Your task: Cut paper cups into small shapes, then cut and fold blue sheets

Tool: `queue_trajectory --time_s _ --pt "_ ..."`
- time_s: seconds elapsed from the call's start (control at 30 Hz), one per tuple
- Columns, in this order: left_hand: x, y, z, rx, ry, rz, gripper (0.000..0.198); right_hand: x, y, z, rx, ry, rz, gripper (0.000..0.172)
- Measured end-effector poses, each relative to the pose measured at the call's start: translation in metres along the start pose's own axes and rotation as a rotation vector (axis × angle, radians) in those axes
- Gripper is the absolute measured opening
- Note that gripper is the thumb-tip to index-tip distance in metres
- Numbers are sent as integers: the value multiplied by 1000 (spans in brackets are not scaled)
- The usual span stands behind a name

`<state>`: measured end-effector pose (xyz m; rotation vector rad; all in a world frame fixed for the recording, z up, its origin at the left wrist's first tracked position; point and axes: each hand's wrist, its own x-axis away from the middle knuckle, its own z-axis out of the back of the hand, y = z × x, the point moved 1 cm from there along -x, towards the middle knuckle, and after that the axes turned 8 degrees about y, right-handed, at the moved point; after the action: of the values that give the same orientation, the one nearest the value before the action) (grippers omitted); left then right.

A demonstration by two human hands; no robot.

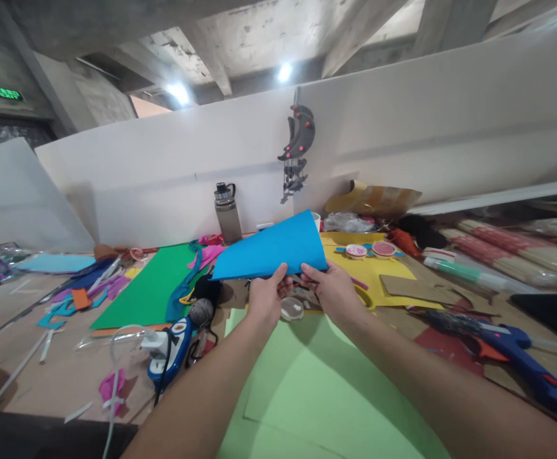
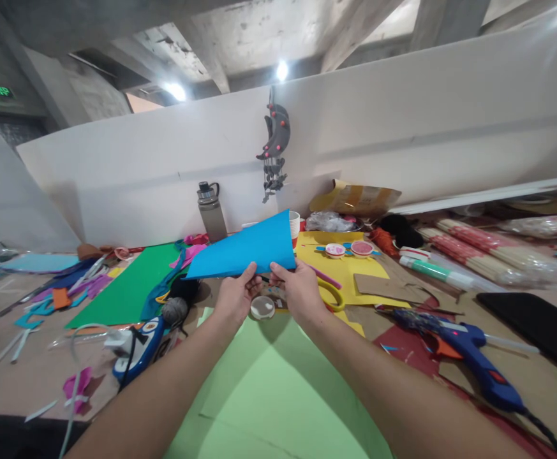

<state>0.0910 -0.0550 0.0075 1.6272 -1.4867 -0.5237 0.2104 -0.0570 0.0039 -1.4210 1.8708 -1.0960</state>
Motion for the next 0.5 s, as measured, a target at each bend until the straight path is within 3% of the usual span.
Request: queue_trajectory --time_s 0.27,0.5 --pt "3 4 -7 10 62 -35 27 2 -7 -4 -76 18 0 41" --pt "8 -2 -12 106 108 -15 26 13 8 -17 -72 -145 -54 37"
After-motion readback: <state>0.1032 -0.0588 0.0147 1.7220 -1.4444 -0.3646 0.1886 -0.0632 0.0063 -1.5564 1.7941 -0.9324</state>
